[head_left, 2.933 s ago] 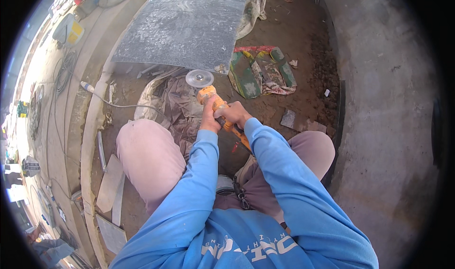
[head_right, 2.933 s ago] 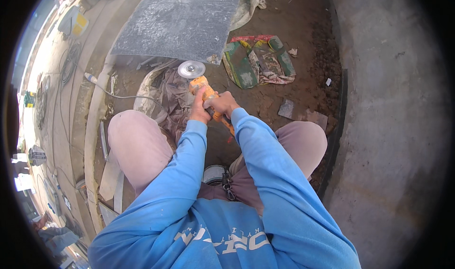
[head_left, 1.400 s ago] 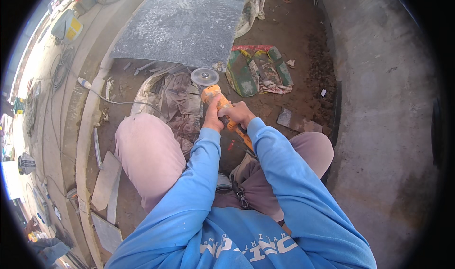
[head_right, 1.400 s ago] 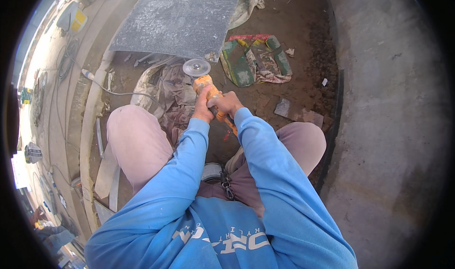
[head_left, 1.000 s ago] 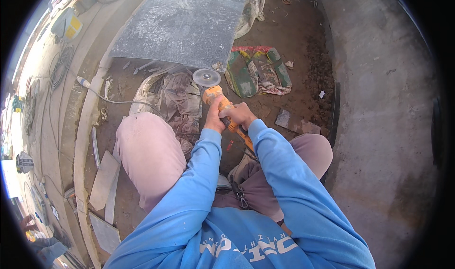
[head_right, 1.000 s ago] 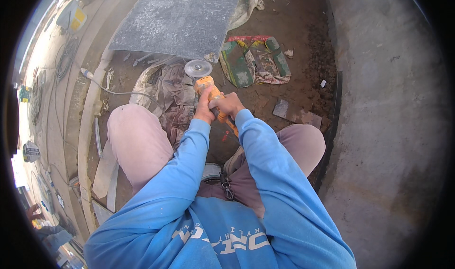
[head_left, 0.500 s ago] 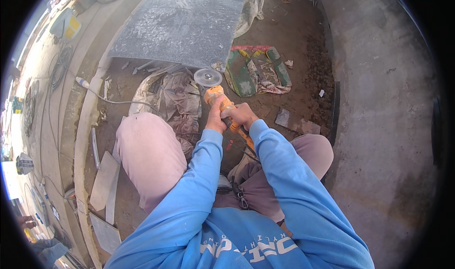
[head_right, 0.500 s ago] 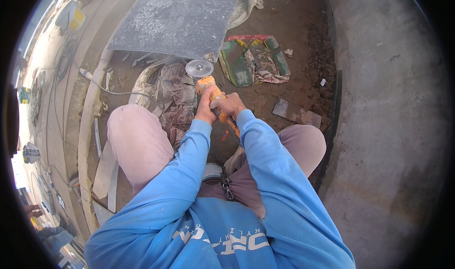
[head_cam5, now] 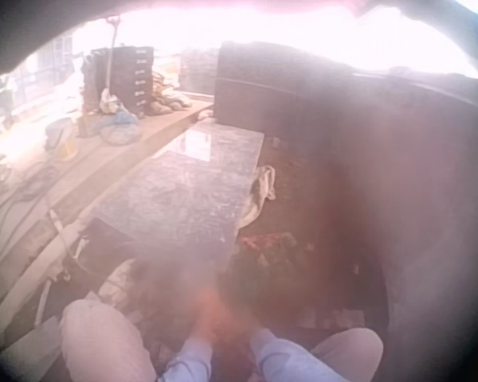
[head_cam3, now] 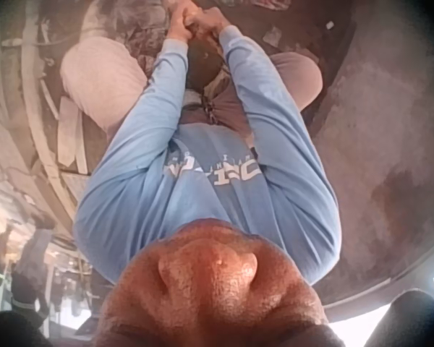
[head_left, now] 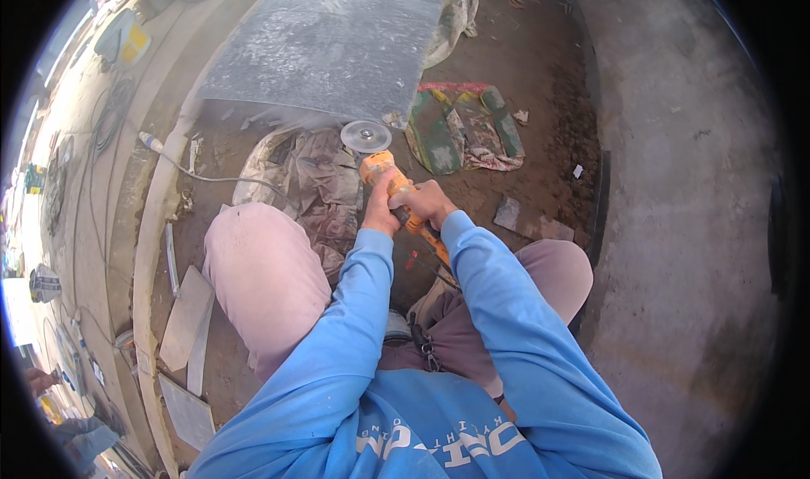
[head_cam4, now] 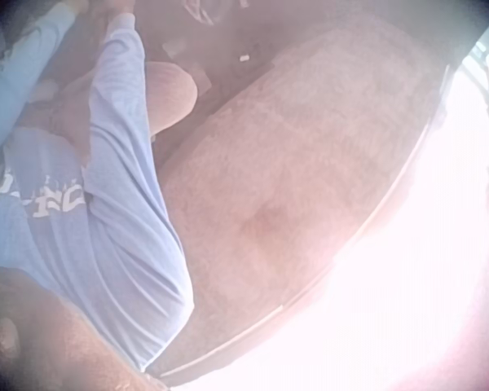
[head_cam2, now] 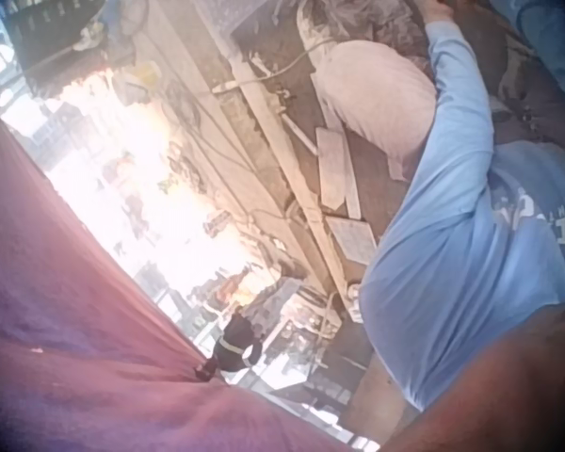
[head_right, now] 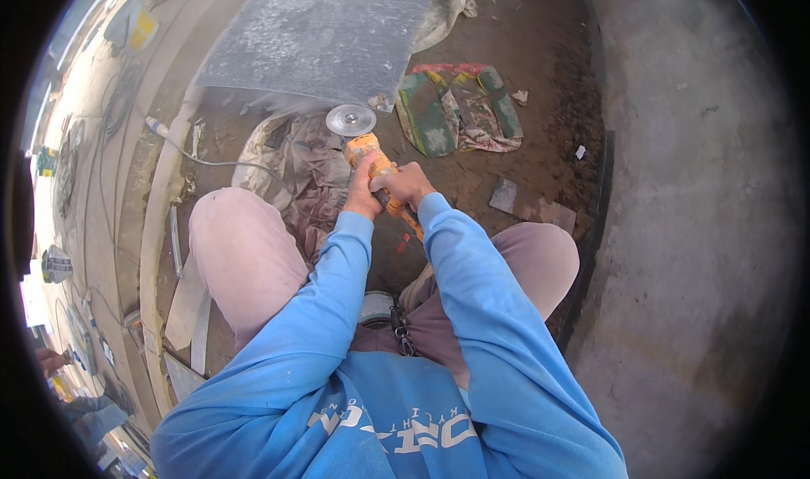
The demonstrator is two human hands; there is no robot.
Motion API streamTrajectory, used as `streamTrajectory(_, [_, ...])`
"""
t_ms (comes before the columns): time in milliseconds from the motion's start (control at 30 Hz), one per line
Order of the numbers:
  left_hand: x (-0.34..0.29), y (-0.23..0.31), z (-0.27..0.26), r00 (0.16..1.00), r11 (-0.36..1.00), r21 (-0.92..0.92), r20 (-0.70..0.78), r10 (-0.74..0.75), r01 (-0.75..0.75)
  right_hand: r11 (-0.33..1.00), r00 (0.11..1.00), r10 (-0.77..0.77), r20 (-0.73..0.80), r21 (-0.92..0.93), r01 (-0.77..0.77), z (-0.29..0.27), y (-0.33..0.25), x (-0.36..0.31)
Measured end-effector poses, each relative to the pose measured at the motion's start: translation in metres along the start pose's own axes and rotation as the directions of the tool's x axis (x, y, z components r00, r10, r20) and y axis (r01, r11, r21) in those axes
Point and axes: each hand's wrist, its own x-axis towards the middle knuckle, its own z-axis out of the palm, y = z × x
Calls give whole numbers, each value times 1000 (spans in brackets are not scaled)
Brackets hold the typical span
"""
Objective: The person uses an angle grinder to smooth the surface of a large rectangular tile. They briefly pause to pour water from a bucket onto the tile to reduce dust, then resume grinding.
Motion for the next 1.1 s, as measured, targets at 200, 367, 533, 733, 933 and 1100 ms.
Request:
streamTrajectory(200, [9,13,-11,999,1000,-19,23,23,-22,999,1000,-15,5,-34,15,9,-8,8])
streamTrajectory(367, [6,21,-11,999,999,-5,0,45,-45,1000,999,9,36,-10,-9,13,-16,9])
streamTrajectory(533, [5,32,-11,997,997,19,-25,70,-69,998,999,-24,28,-52,26,22,-20,16])
streamTrajectory(733, [-1,45,-6,994,995,17,-36,99,-99,998,998,3,57,-60,0,30,-27,27])
streamTrajectory(933, [11,57,-21,994,994,20,-32,107,-106,997,997,-3,77,-72,9,39,-35,32])
streamTrajectory(1100, [13,65,-24,992,992,22,-36,121,-121,994,998,-24,65,-101,31,44,-37,36])
